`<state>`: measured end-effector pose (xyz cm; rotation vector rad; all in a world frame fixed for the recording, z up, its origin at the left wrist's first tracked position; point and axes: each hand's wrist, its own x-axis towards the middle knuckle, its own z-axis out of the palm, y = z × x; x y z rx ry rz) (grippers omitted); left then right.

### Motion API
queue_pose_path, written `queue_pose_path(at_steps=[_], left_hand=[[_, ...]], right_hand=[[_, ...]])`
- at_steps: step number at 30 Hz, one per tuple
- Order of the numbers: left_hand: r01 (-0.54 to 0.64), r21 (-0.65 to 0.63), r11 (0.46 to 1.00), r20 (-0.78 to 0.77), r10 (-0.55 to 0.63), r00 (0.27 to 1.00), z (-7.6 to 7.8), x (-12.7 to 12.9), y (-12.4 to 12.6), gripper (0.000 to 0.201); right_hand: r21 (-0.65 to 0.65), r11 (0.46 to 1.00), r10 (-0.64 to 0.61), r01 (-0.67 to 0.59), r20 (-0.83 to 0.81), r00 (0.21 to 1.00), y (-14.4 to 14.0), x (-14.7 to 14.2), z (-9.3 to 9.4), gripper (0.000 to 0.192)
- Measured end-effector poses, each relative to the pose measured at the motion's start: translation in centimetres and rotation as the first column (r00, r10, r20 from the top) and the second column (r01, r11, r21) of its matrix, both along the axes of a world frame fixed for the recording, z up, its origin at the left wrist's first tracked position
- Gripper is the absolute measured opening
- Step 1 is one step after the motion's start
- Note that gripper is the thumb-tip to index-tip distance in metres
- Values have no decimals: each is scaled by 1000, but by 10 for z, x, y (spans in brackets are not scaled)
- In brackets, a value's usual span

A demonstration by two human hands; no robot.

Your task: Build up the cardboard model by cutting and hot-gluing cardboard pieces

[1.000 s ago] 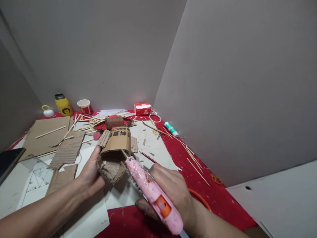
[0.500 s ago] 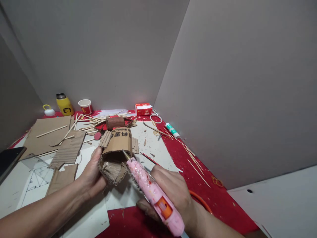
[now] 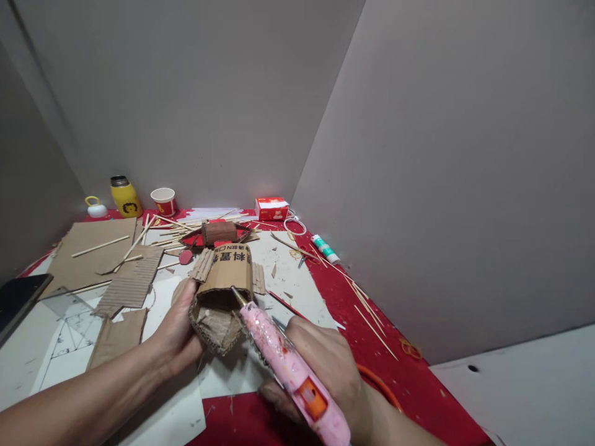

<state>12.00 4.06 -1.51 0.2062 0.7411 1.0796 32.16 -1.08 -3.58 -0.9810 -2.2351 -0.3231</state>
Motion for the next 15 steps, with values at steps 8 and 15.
queue_pose_path(at_steps=[8,15], left_hand=[[12,3,1000,15,-12,1000,1,0,-2,44],[16,-2,1000,8,-16,1000,4,1,-3,45]], right_hand=[[87,993,81,-80,-17,997,1,-10,18,49],[92,994,60,-59,-14,998,1,-10,17,51]])
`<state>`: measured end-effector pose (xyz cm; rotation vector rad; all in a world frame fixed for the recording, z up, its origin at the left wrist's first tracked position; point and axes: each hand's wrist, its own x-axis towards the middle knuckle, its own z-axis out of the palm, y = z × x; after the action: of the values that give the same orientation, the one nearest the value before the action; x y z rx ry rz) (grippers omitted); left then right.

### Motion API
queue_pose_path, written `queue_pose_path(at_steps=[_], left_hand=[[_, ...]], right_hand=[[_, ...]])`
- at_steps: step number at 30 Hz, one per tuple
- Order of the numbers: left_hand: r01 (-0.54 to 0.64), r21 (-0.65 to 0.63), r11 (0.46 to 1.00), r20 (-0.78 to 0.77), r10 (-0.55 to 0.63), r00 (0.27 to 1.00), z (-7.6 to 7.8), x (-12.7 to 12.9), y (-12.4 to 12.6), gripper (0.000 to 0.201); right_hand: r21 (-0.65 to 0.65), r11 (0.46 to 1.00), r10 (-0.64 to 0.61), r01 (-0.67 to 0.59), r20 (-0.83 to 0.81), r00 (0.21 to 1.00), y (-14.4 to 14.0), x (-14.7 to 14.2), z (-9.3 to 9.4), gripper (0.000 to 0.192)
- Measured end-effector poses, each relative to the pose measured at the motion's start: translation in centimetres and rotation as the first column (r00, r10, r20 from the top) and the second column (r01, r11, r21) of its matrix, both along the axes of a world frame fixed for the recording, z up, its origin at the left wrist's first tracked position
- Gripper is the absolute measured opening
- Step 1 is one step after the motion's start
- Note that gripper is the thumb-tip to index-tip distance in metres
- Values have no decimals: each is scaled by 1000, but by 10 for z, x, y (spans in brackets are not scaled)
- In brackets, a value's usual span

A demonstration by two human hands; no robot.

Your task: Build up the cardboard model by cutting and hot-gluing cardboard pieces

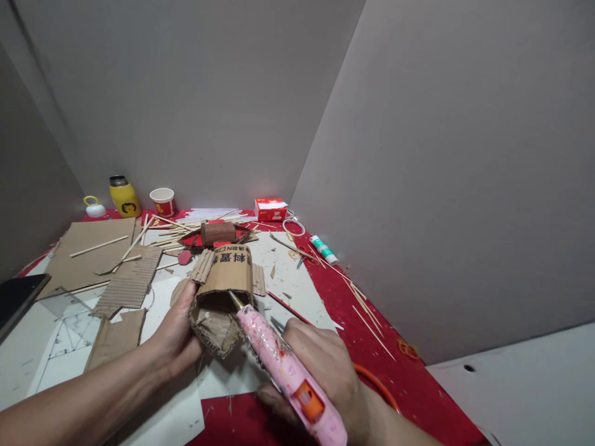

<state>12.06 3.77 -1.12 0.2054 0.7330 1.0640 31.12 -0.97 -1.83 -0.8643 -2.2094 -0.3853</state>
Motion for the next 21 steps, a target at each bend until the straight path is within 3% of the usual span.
queue_pose_path(at_steps=[4,14,21], left_hand=[[11,33,999,24,-11,1000,-2,0,0,46],[8,26,1000,21,-8,1000,-3,0,0,44],[26,43,999,22,-27,999,-4,1,-1,43]], right_hand=[[-46,999,-8,7,-25,1000,-1,0,-4,51],[-33,997,70,-70,-10,997,1,-4,9,44],[-2,998,58,-58,3,998,2,-5,8,49]])
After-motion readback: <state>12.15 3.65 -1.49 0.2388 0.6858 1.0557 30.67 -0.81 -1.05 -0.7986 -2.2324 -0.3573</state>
